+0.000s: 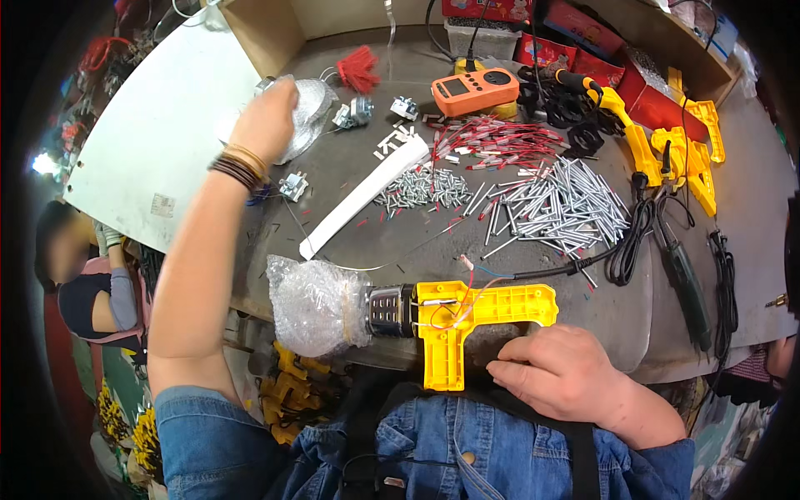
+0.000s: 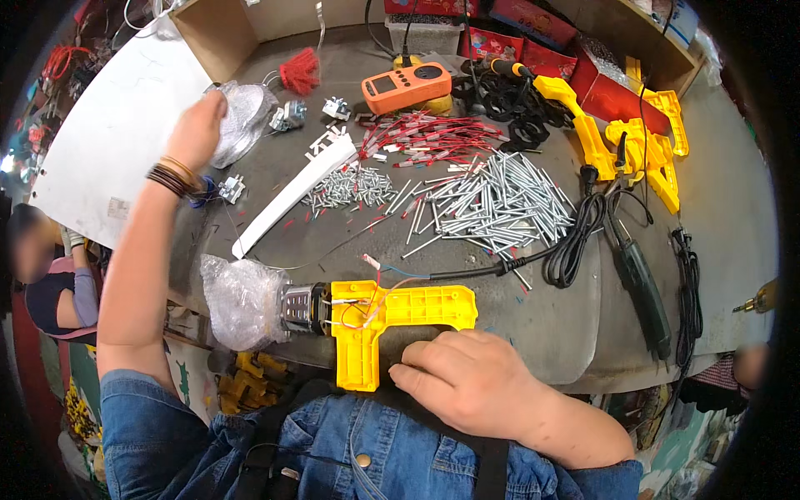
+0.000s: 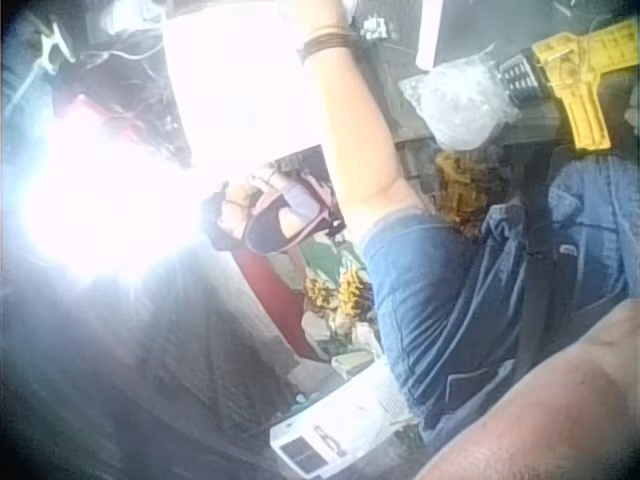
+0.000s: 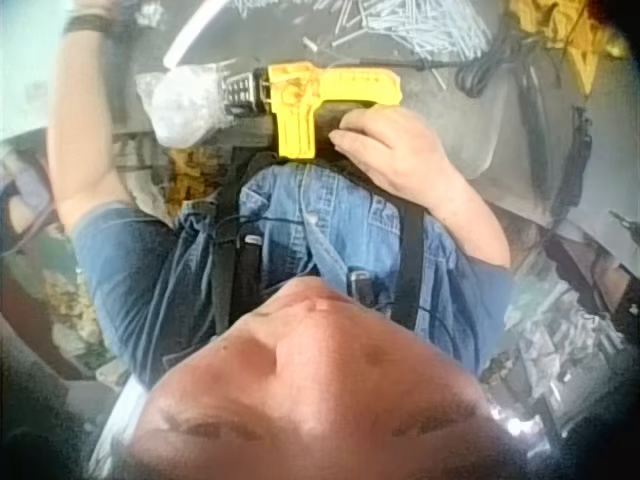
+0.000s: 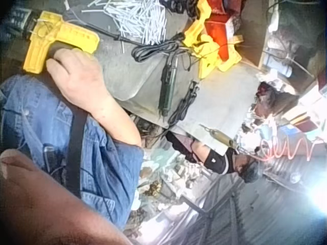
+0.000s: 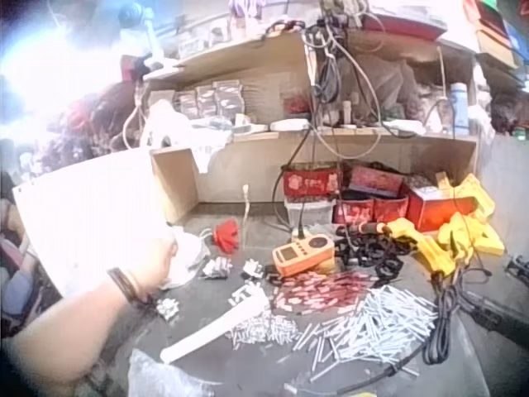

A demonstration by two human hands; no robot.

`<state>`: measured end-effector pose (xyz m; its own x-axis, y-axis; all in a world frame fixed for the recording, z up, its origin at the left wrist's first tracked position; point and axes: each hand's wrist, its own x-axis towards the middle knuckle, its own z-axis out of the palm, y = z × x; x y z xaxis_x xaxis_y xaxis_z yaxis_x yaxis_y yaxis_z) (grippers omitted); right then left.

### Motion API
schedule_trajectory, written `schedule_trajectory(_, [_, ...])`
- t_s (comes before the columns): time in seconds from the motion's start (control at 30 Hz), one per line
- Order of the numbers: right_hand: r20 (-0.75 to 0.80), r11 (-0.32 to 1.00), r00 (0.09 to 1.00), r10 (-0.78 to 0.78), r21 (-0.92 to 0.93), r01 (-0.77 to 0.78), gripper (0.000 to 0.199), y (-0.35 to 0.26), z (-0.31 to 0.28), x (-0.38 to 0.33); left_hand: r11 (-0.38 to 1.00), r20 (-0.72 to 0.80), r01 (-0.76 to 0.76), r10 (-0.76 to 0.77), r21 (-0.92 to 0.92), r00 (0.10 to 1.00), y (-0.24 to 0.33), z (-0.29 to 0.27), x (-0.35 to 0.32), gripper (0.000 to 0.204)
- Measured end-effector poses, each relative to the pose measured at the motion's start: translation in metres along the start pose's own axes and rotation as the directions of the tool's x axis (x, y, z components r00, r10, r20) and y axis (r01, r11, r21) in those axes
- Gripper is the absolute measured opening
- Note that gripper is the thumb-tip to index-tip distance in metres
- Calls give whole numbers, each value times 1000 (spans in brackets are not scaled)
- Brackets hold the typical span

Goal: The person assembles a tool by fitting a heating component into a plastic housing, routing wires inside the casing, positioning an internal electrical unit, and soldering wire connections using a soldering iron.

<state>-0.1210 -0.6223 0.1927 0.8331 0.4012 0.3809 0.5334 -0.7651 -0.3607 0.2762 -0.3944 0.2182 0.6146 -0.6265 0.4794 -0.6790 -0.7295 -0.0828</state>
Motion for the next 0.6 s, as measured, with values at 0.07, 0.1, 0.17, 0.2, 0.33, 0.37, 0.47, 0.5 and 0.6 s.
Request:
schedule_trajectory(0.07, [-46,999,998,31,43,-29,23,-5,-3,-4,984,103,157,-166,83,981,1,-48,11,22])
schedule_trajectory(0.1, [-51,998,998,26,53,-23,21,-7,-3,-6,986,49,141,-146,93,988,2,-71,11,26])
schedule_trajectory(0.17, [-114,999,993,-12,49,18,22,-11,-7,-3,1000,-141,-5,5,-2,990,4,-104,1,28])
schedule_trajectory(0.2, [-169,998,985,-39,44,47,24,-11,-10,0,989,-105,-73,60,-132,993,9,-123,-10,29])
schedule_trajectory(0.33, [-523,994,852,-27,-108,-34,58,-27,-30,49,900,-77,-294,285,-321,955,102,-194,-72,18])
schedule_trajectory(0.37, [-532,992,846,-24,-115,-45,58,-28,-30,58,883,-83,-305,295,-357,952,124,-203,-83,16])
schedule_trajectory(0.47, [-552,997,831,-72,-10,80,61,-38,-27,63,864,-189,-453,418,-222,889,157,-216,-118,9])
schedule_trajectory(0.5, [-358,871,922,147,489,51,53,-43,-31,55,843,-179,-497,467,-204,866,156,-219,-131,9])
schedule_trajectory(0.6, [145,150,989,4,978,-144,38,-48,-32,32,740,-265,-647,597,-182,757,150,-211,-160,13])
